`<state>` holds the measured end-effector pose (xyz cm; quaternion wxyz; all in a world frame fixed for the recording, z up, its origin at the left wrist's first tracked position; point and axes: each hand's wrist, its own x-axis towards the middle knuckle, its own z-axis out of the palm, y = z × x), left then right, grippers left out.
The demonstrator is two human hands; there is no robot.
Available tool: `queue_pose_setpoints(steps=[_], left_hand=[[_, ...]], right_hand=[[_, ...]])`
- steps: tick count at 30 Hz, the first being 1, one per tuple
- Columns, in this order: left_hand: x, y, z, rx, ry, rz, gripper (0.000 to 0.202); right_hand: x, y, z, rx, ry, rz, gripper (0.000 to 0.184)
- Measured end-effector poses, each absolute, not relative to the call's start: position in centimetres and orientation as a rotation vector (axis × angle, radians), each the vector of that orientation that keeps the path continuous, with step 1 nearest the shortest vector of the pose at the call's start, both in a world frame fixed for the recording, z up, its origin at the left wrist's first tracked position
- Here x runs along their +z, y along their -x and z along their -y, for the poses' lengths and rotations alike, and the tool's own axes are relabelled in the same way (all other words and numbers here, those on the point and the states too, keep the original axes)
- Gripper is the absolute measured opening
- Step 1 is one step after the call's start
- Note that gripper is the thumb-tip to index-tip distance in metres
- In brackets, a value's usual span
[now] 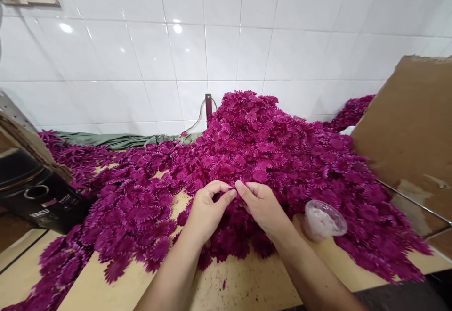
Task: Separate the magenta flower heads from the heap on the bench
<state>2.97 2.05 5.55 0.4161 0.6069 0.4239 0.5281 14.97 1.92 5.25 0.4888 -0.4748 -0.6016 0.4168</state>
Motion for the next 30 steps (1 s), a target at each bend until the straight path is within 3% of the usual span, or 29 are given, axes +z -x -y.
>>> queue_pose_setpoints(steps=[7, 11, 14, 19, 22, 26, 30], left_hand=[[5.9, -1.3, -4.6, 1.677, -0.781, -1.065, 0.025], [6.0, -0.8, -5.4, 1.597, -1.034, -1.201, 0.033], [5.4, -1.1, -5.1, 1.520, -1.302, -1.348, 0.044], [5.5, -1.7, -3.5, 1.420, -1.758, -1.336, 0.019], [5.9, -2.7, -2.6, 1.280, -1.819, -1.229, 0.015], [5.9, -3.6, -2.7, 1.255, -1.721, -1.198, 0.010], [5.9, -3.4, -3.2, 1.292, -1.667, -1.217, 0.010]], right_hand=[[6.1, -14.4, -0.1, 1.091, 1.001, 1.518, 0.036], [6.0, -15.5, -0.9, 1.246, 1.011, 1.418, 0.023], [5.4, -16.2, -2.2, 1.333, 1.036, 1.289, 0.026], [5.0, -16.3, -3.1, 1.009, 1.227, 1.350, 0.025], [5.2, -16.0, -3.0, 0.855, 1.297, 1.365, 0.027], [5.8, -15.6, -2.8, 0.925, 1.254, 1.272, 0.030], [6.0, -15.4, -2.6, 1.129, 1.090, 1.191, 0.022]])
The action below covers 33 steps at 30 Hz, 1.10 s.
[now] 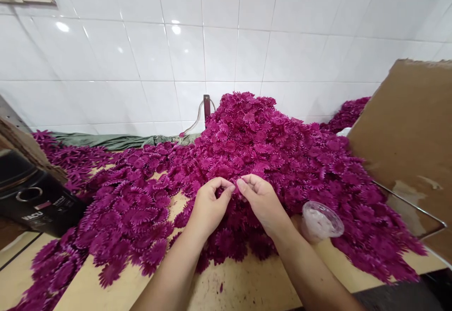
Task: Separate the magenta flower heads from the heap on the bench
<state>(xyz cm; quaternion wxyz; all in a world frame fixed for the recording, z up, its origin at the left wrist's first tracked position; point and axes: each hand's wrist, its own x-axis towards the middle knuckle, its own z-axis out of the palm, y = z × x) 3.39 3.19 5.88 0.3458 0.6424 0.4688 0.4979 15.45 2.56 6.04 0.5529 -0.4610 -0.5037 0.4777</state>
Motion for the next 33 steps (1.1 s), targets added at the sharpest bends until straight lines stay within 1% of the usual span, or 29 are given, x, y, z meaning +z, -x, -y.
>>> queue_pose_setpoints(steps=[2, 4, 8, 12, 15, 18, 26, 31, 33], left_hand=[[5.9, -3.3, -3.2, 1.343, -1.624, -1.235, 0.010], [5.9, -3.3, -3.3, 1.425, -1.584, -1.262, 0.009], [5.6, -2.5, -4.3, 1.626, -1.516, -1.320, 0.009], [5.7, -0.4, -5.8, 1.812, -1.212, -1.372, 0.012], [6.1, 0.0, -5.8, 1.657, -1.227, -1.268, 0.016], [6.3, -1.0, -5.0, 1.479, -1.223, -1.139, 0.019], [5.6, -2.4, -4.5, 1.369, -1.213, -1.017, 0.030], [6.0, -3.2, -4.4, 1.324, -1.376, -1.051, 0.026], [6.2, -4.0, -4.4, 1.299, -1.479, -1.092, 0.028]], right_hand=[[6.0, -15.3, -2.4, 1.201, 1.038, 1.190, 0.027], [6.0, -15.1, -2.1, 1.185, 1.047, 1.195, 0.029], [6.1, -14.9, -1.1, 1.079, 1.095, 1.216, 0.023], [6.6, -16.9, -1.0, 0.928, 1.120, 1.235, 0.020], [7.1, -18.7, -2.6, 0.771, 1.205, 1.209, 0.017], [7.3, -19.3, -4.3, 0.704, 1.255, 1.151, 0.018], [6.3, -18.7, -4.3, 0.745, 1.223, 1.209, 0.023], [6.9, -18.9, -4.3, 0.810, 1.140, 1.243, 0.025], [7.2, -18.4, -4.2, 0.844, 1.103, 1.264, 0.025]])
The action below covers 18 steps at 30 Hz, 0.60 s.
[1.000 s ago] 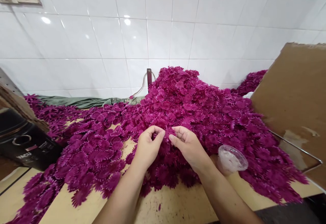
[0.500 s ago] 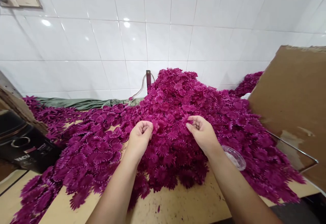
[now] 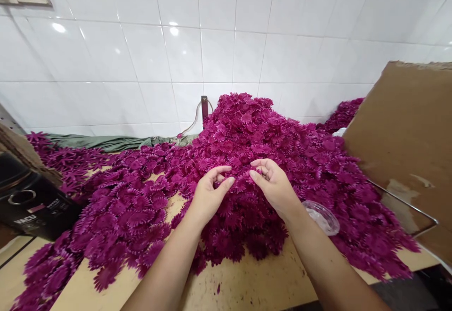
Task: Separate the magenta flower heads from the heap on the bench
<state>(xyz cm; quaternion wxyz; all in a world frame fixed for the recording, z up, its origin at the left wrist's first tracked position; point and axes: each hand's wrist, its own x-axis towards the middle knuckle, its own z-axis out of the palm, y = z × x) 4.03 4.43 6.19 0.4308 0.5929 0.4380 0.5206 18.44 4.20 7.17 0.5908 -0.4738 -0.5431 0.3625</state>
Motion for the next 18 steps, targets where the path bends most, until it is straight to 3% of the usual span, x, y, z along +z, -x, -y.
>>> queue_pose_setpoints(steps=[5, 10, 15, 18], left_hand=[[6.3, -5.3, -5.2, 1.257, -1.721, -1.137, 0.009], [6.4, -3.9, -7.1, 1.357, -1.641, -1.348, 0.013], [7.2, -3.8, -8.2, 1.323, -1.525, -1.384, 0.039], [7.8, -3.9, -8.0, 1.248, -1.429, -1.266, 0.044]], right_hand=[[7.4, -17.9, -4.5, 0.865, 1.082, 1.282, 0.021], [7.3, -21.1, -5.8, 0.548, 1.256, 1.271, 0.019], [6.8, -22.8, -6.2, 0.026, 1.524, 1.430, 0.033], [6.8, -21.4, -5.4, -0.097, 1.492, 1.514, 0.032]])
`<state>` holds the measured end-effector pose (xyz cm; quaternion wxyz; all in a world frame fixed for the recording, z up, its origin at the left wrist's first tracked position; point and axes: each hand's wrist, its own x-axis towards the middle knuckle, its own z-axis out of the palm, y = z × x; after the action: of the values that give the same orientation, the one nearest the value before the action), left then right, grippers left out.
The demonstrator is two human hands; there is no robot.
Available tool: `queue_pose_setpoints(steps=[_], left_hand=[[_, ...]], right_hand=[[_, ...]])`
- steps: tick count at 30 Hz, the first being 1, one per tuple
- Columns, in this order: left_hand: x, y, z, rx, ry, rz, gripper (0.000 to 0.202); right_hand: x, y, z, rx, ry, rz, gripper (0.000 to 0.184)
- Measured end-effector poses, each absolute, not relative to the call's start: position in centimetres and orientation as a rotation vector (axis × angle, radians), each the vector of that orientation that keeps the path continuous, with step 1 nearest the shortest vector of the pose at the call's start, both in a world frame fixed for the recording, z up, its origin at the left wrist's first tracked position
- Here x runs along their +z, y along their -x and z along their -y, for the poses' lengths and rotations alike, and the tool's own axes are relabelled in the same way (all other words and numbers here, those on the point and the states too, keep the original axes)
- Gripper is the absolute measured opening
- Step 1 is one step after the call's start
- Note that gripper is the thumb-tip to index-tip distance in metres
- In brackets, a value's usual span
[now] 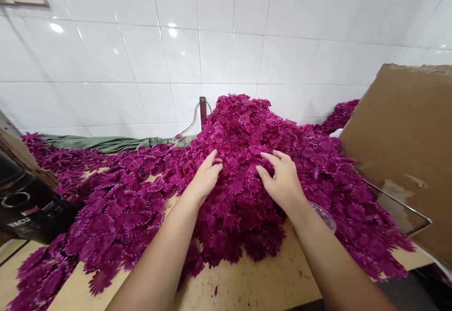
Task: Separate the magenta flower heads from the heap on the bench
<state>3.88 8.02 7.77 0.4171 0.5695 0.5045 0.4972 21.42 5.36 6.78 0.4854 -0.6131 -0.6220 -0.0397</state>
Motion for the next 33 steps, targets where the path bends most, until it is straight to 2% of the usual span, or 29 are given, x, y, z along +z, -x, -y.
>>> queue_pose_setpoints(steps=[2, 6, 11, 24, 28, 33], left_hand=[[7.9, -3.7, -7.7, 1.189, -1.415, -1.138, 0.043], [7.7, -3.2, -6.9, 1.184, -1.392, -1.030, 0.029], [7.5, -3.6, -6.5, 1.253, -1.435, -1.037, 0.013], [7.1, -4.1, -6.3, 1.320, -1.543, -1.195, 0.012], [6.8, -4.0, -6.1, 1.328, -1.497, -1.124, 0.009], [7.0, -3.8, -5.0, 1.237, -1.469, -1.076, 0.017]], right_hand=[[6.9, -20.2, -4.7, -0.022, 1.411, 1.592, 0.027], [7.1, -18.1, -3.6, 0.239, 1.267, 1.680, 0.017], [6.9, -16.3, -3.1, 0.632, 1.192, 1.588, 0.023], [6.1, -14.5, -3.8, 1.078, 1.155, 1.379, 0.021], [6.7, -14.4, -3.9, 1.107, 1.106, 1.293, 0.017], [7.2, -16.0, -3.9, 0.949, 1.095, 1.226, 0.019]])
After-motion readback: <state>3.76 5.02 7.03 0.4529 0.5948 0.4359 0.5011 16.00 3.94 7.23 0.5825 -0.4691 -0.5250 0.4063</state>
